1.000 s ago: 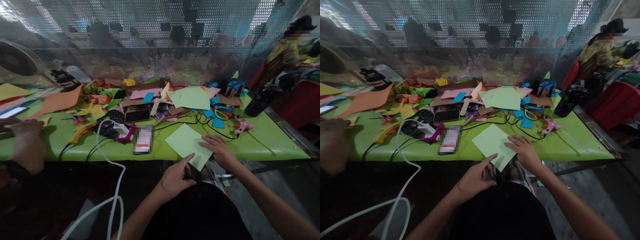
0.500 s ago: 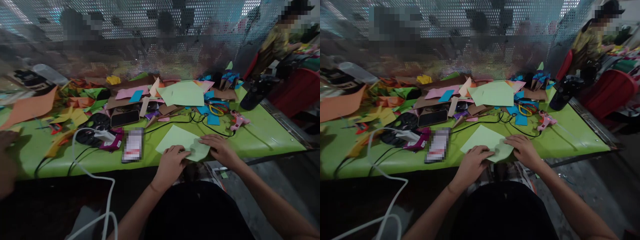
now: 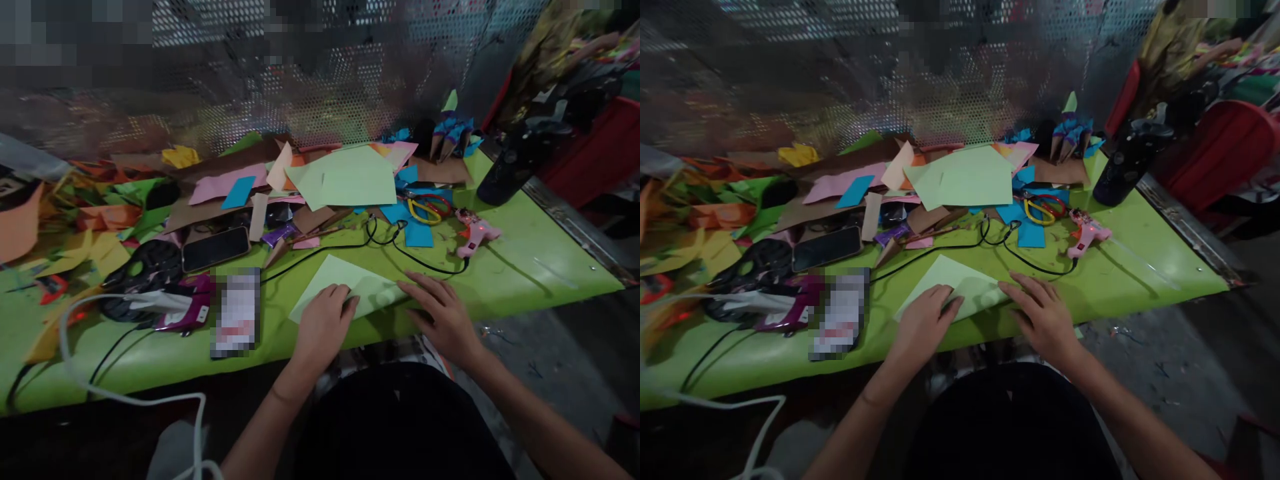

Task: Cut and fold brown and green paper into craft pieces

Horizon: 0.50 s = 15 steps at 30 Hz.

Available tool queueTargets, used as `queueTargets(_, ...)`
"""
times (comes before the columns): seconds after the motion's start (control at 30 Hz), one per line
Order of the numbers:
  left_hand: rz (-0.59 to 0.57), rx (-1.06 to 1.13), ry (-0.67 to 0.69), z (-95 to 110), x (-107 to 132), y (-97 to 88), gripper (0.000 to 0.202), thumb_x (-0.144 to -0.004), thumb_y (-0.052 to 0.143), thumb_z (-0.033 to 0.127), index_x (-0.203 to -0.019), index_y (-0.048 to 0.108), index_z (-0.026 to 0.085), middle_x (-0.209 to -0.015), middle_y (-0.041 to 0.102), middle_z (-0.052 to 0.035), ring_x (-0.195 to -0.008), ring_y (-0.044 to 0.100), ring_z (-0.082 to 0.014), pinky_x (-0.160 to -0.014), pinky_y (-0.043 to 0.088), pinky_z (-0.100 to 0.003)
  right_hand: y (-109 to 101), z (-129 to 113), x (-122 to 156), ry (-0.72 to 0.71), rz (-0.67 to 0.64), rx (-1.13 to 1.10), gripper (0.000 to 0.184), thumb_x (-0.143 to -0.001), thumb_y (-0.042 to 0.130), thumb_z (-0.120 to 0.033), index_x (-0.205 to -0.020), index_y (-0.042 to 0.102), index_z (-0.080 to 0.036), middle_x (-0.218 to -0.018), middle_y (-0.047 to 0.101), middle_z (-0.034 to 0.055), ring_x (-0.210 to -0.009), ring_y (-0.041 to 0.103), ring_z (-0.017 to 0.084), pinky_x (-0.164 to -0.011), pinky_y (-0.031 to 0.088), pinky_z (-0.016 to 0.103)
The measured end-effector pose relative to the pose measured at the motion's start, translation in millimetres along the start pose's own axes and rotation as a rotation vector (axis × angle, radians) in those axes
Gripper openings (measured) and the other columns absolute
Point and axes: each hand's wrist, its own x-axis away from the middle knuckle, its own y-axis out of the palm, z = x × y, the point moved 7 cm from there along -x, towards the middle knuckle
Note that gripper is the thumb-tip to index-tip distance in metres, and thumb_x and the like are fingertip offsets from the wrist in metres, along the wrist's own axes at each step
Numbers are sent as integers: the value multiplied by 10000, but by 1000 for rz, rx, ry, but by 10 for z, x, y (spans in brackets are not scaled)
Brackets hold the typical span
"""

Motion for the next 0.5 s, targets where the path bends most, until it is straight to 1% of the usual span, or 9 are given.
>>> queueTargets(0.07,-14,-29,6,-2,-27,3,204,-961,462,322,-800,515,209,-832,605,-35,-809,580,-221,-669,355,-319,4,-44,45,-63,3,37,537,-903,529,-144,-1397,486,-348,-1407,556,43,-1254,524,244,-1033,422,434)
queueTargets(0.13,-32,-57,6,-12,-49,8,198,-959,465,321,-803,512,209,-830,605,-35,-804,583,-222,-663,354,-319,35,-91,86,-127,-38,56,556,-905,502,-113,-1405,479,-356,-1379,588,18,-1256,532,217,-1045,408,414)
queueTargets(0.23,-56,-82,-6,-36,-83,8,198,-961,462,322,-805,506,208,-823,606,-30,-798,588,-219,-657,353,-317,50,-154,111,-195,-75,68,524,-910,492,-99,-1394,504,-297,-1348,618,15,-1248,548,188,-1046,403,380)
queueTargets(0.33,-89,-101,-31,-57,-120,8,203,-962,464,332,-805,499,209,-815,611,-25,-793,596,-215,-655,353,-314,24,-189,91,-221,-69,69,462,-912,485,-83,-1339,562,-242,-1329,632,27,-1234,562,172,-1063,386,361)
queueTargets(0.5,-151,-141,-88,-91,-163,8,193,-959,469,357,-843,514,210,-795,634,-18,-779,621,-218,-635,345,-307,21,-185,68,-221,-85,73,421,-928,476,-98,-1307,592,-241,-1312,643,17,-1205,584,159,-1063,383,343)
